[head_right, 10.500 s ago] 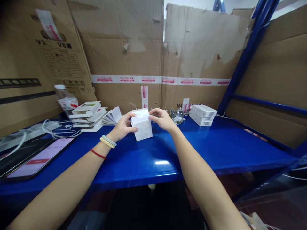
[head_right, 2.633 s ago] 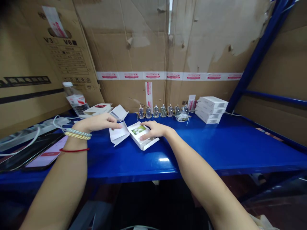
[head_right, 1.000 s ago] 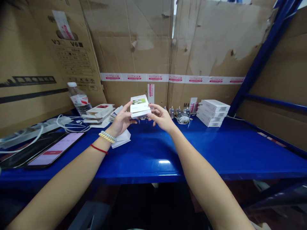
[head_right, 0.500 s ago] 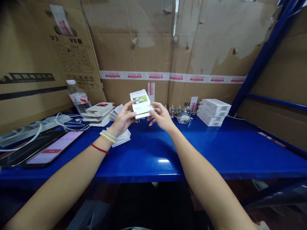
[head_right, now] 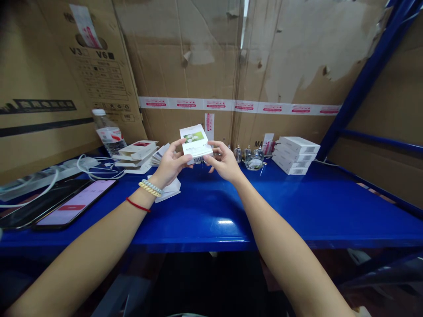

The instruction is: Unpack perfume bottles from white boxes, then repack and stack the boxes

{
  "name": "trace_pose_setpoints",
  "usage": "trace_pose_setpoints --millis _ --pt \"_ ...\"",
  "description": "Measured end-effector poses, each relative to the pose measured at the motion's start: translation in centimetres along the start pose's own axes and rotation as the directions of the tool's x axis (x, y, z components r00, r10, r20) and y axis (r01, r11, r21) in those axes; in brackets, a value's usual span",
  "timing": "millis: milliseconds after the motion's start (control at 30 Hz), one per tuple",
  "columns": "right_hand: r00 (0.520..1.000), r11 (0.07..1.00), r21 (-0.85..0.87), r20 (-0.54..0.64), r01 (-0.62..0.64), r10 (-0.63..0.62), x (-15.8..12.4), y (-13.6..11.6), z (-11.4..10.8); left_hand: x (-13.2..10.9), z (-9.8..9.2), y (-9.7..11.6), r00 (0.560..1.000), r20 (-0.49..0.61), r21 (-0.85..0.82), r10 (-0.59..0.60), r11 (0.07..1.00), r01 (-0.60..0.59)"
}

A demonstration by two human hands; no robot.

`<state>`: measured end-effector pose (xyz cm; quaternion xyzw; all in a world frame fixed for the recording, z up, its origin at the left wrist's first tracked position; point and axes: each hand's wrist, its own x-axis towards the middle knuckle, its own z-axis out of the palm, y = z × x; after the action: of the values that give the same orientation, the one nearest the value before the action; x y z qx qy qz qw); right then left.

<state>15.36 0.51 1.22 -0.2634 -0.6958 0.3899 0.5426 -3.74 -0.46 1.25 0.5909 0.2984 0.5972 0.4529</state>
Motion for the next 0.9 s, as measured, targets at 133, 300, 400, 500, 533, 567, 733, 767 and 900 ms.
trace_pose_setpoints --millis 133,300,400,500,533,567,733,767,900 --pt "1.0 0.997 -0.07 0.006 0.028 -0.028 0.0 0.4 -0.2 0.0 -0.2 0.0 1.0 0.023 0.043 0.02 0.999 -0.021" --pt "0.999 0.995 -0.092 0.021 0.035 -0.033 -0.1 0.3 -0.4 0.1 -0.5 -0.2 0.996 0.068 0.082 0.066 0.994 -0.071" --pt "0.997 0.996 -0.028 0.001 -0.081 0.081 0.1 0.0 -0.8 -0.3 -0.5 -0.2 0.984 0.169 0.148 0.059 0.985 -0.084" --pt "0.98 0.98 0.014 0.043 -0.197 0.197 0.3 0.0 -1.5 -0.6 -0.5 -0.1 0.95 0.312 0.291 0.028 0.949 -0.123" --pt "0.974 0.976 0.006 0.064 -0.217 0.216 0.4 0.1 -1.8 -0.6 -0.6 0.1 0.94 0.339 0.329 0.032 0.932 -0.15" --pt "0.97 0.973 -0.012 0.075 -0.23 0.23 0.5 0.3 -2.1 -0.5 -0.8 0.2 0.939 0.341 0.361 0.046 0.916 -0.176" --pt "0.957 0.954 -0.114 0.052 -0.278 0.285 0.6 1.5 -3.3 1.0 -4.4 1.3 0.99 -0.056 0.666 0.126 0.744 -0.057" --pt "0.949 0.946 -0.128 0.065 -0.297 0.307 0.6 1.8 -3.5 1.4 -5.5 1.4 0.987 -0.132 0.746 0.088 0.664 0.041" --pt "0.919 0.922 -0.164 0.133 -0.349 0.372 0.4 2.6 -3.9 1.7 -9.0 1.8 0.943 -0.15 0.919 -0.296 0.31 0.244"
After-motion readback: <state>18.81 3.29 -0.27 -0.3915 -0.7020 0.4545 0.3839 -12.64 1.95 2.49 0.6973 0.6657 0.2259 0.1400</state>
